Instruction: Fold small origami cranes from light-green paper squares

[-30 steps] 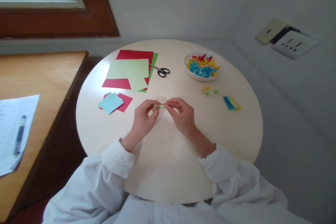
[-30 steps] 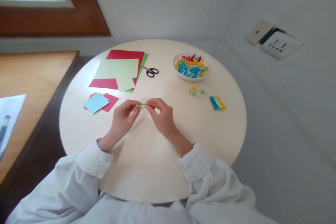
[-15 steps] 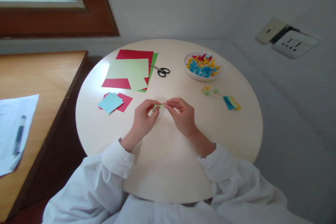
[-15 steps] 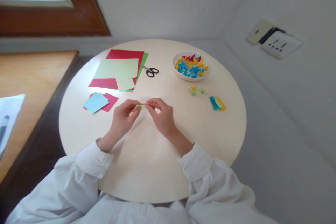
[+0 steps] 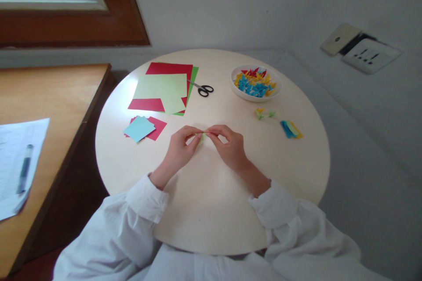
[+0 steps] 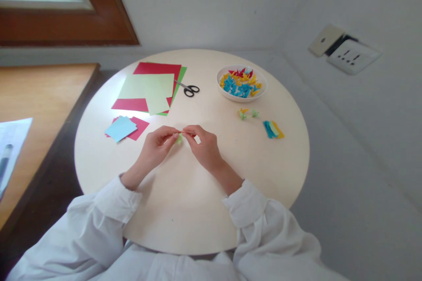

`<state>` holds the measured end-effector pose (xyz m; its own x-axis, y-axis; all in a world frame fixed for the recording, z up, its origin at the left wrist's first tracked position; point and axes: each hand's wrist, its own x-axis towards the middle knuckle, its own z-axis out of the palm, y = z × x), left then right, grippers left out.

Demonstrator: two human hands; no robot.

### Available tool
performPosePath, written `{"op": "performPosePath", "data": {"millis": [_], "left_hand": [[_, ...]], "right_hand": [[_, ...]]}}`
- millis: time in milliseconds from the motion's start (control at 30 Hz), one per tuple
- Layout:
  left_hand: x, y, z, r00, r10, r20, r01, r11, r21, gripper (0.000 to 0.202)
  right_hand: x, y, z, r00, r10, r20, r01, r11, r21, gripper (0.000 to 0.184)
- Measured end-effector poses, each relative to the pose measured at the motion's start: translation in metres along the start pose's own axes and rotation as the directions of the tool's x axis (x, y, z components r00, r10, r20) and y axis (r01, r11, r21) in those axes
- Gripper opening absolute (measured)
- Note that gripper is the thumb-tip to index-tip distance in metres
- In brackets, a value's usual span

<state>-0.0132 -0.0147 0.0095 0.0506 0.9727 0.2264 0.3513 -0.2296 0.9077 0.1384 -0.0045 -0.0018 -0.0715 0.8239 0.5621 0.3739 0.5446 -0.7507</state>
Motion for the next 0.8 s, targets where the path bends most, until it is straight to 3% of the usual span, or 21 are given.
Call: {"op": "performPosePath", "data": {"millis": [267, 800], "left_hand": [[0.0009, -0.0038, -0.0024, 0.996, 0.088, 0.009, -0.089, 0.991, 0.096, 0.011], [0.0005, -0.0050, -0.0005, 0.996, 0.091, -0.003, -0.089, 0.988, 0.130, 0.008]], "right_hand": [[-0.0011, 0.0010, 0.0036, 0.999, 0.027, -0.024, -0.026, 1.000, 0.016, 0.002], [-0.0007, 0.0014, 0.0031, 0.983, 0.182, 0.008, -0.182, 0.975, 0.131, 0.013]]}}
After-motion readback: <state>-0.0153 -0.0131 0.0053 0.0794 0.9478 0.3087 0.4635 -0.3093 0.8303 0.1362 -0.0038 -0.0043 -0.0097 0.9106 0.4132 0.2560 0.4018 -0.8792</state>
